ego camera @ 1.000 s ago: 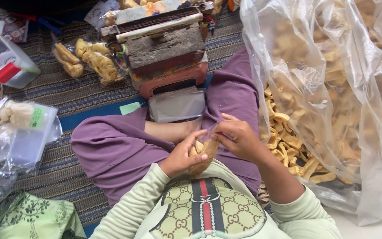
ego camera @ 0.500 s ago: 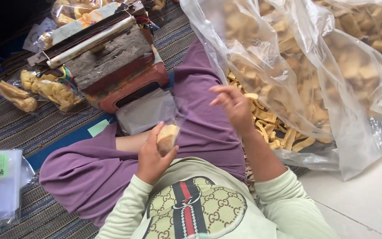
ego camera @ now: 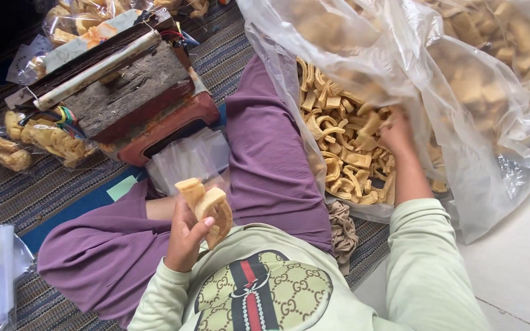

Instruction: Manually filling small plastic bags with snacks and sealing them using a heat sealer.

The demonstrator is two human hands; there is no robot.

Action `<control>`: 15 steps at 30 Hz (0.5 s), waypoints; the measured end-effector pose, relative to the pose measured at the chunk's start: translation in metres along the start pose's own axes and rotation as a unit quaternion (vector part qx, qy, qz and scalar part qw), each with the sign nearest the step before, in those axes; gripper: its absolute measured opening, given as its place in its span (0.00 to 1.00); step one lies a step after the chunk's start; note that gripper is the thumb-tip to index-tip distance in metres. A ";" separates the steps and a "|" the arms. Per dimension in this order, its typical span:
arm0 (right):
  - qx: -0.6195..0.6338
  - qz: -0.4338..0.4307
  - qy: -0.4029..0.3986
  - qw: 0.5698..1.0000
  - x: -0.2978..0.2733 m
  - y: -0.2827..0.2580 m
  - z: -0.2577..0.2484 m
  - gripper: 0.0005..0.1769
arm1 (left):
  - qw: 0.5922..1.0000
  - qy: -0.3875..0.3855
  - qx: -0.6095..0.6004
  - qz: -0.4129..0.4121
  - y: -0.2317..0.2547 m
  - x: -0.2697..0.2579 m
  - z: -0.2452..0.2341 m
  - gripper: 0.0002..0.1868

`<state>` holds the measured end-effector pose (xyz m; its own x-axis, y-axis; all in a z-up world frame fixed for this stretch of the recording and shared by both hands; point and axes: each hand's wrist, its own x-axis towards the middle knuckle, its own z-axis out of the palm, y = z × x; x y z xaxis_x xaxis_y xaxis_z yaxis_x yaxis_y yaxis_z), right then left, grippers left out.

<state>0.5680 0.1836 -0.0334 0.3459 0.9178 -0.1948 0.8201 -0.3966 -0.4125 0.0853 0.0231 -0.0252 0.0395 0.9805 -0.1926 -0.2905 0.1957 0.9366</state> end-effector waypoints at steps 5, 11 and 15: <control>-0.026 0.021 0.103 0.994 0.057 0.099 0.065 0.30 | 0.995 -0.018 -0.093 0.003 0.022 0.001 0.018 0.46; -0.123 -0.028 0.121 0.985 0.029 0.090 0.098 0.20 | 0.992 -0.036 -0.122 -0.004 0.014 0.000 0.011 0.46; -0.070 -0.056 0.200 0.976 -0.015 0.064 0.086 0.17 | 0.984 -0.045 -0.165 -0.056 0.029 -0.001 0.003 0.44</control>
<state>0.5760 0.1431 -0.1331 0.3776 0.8997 0.2190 0.9075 -0.3126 -0.2806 0.0797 0.0282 0.0033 0.1681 0.9540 -0.2483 -0.5742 0.2995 0.7619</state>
